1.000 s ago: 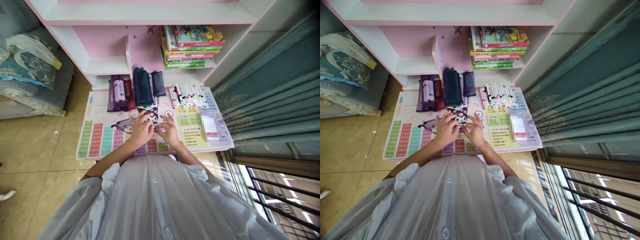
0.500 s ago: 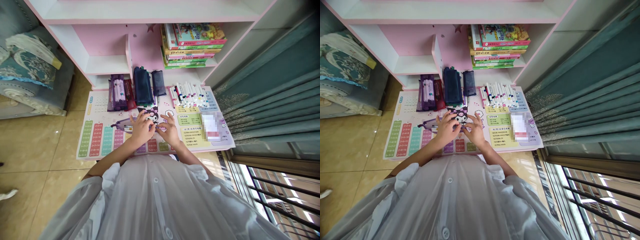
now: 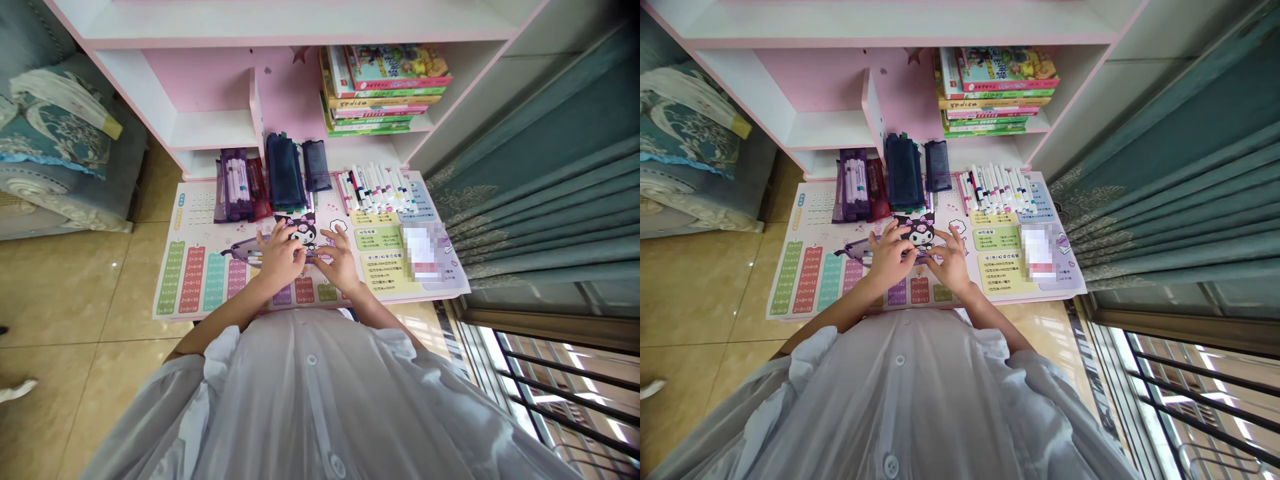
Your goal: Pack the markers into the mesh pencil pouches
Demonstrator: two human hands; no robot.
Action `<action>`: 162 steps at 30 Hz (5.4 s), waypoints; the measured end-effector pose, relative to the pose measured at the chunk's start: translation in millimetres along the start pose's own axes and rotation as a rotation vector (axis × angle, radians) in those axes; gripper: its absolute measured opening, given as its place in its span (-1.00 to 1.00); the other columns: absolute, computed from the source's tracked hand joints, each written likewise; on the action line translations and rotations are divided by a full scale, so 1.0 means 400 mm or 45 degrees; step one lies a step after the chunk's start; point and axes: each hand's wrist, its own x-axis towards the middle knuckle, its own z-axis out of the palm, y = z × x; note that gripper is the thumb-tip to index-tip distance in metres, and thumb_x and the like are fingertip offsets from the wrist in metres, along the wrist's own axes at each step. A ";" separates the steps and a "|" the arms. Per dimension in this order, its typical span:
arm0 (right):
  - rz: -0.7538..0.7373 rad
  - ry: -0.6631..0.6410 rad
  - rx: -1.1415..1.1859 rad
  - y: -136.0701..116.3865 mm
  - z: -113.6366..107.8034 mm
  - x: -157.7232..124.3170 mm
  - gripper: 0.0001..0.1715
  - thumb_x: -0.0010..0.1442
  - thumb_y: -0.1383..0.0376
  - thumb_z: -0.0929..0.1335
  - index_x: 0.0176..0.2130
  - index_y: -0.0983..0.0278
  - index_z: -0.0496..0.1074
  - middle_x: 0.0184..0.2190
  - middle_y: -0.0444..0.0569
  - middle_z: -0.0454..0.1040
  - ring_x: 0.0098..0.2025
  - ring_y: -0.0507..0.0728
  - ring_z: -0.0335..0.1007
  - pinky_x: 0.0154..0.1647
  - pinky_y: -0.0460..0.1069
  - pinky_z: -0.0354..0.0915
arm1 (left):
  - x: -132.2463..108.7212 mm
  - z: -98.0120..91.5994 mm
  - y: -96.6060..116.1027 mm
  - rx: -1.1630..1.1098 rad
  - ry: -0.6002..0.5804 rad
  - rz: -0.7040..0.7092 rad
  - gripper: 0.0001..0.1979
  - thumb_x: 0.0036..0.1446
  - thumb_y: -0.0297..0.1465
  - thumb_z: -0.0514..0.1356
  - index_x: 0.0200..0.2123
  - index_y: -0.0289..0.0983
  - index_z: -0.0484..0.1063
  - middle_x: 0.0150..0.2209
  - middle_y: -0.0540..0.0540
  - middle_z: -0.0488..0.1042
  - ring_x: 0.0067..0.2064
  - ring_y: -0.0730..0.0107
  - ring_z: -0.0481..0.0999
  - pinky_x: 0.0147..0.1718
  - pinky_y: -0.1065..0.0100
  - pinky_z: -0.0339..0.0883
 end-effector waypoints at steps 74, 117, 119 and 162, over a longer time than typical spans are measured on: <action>0.010 0.124 0.002 0.052 -0.035 -0.004 -0.92 0.13 0.22 0.48 -0.34 0.16 0.62 0.11 0.04 0.48 0.42 0.40 0.06 0.38 0.41 0.15 | -0.033 -0.059 -0.135 0.047 0.196 -0.252 -0.82 0.15 -0.38 0.19 -0.50 -0.20 0.47 0.18 -0.12 0.48 0.42 -0.14 0.15 0.26 -0.54 -0.15; 0.075 0.104 -0.046 0.073 -0.080 0.005 -0.88 0.14 0.17 0.47 -0.33 0.15 0.61 0.13 0.04 0.48 0.41 0.39 0.11 0.39 0.43 0.11 | -0.043 -0.115 -0.193 0.012 0.311 -0.468 -0.86 0.17 -0.36 0.19 -0.45 -0.18 0.44 0.21 -0.12 0.43 0.43 -0.10 0.10 0.28 -0.52 -0.23; 0.084 0.096 -0.045 0.072 -0.081 0.004 -0.88 0.14 0.17 0.47 -0.33 0.15 0.61 0.14 0.05 0.47 0.42 0.40 0.08 0.39 0.44 0.11 | -0.043 -0.117 -0.193 0.004 0.310 -0.466 -0.86 0.17 -0.36 0.19 -0.45 -0.18 0.45 0.21 -0.12 0.44 0.43 -0.12 0.10 0.28 -0.53 -0.24; 0.117 -0.005 0.207 -0.129 0.119 0.117 -0.37 0.16 -0.13 0.43 0.02 0.26 0.53 0.13 0.22 0.45 0.24 0.34 0.34 0.28 0.32 0.28 | -0.055 -0.126 -0.230 -0.147 0.381 -0.381 -0.80 0.23 -0.27 0.20 -0.37 -0.17 0.60 0.11 -0.10 0.55 0.37 -0.01 0.26 0.33 -0.27 0.04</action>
